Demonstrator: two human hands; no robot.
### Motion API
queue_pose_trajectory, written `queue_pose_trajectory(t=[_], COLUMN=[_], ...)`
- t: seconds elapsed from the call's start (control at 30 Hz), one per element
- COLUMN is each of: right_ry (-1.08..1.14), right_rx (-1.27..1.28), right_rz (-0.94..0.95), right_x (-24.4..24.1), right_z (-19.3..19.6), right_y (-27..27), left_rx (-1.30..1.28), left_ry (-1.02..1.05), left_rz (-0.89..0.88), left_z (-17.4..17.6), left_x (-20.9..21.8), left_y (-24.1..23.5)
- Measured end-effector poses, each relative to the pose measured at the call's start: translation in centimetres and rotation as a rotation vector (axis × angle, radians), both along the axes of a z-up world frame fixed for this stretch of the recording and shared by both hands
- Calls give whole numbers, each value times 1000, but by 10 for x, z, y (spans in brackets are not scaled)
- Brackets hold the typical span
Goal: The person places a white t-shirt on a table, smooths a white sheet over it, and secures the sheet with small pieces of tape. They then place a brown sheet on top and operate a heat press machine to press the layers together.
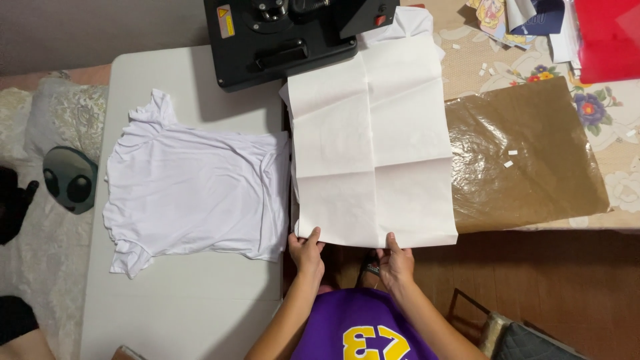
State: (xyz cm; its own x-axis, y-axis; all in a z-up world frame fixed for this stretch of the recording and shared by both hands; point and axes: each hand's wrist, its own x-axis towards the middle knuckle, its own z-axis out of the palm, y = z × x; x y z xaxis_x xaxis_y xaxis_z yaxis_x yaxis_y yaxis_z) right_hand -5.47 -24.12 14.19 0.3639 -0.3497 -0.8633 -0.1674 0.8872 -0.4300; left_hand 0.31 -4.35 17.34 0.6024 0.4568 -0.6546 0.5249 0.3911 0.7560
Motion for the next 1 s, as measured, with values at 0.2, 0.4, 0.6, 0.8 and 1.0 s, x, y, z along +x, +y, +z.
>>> queue_pose_trajectory(t=[0.2, 0.4, 0.6, 0.8, 1.0], right_ry=[-64, -84, 80, 98, 84], right_rx=[-41, -107, -179, -165, -151], right_rz=[8, 147, 109, 72, 79], right_x=[-4, 6, 20, 12, 9], right_z=[-73, -81, -54, -80, -60], right_y=[0, 5, 10, 6, 9], left_rx=[-91, -43, 117, 339, 941], left_ry=[20, 40, 75, 185, 91], left_rz=[30, 26, -7, -149, -334], left_z=[-93, -102, -79, -104, -83], left_x=[3, 13, 19, 13, 2], left_y=[12, 11, 1, 10, -2])
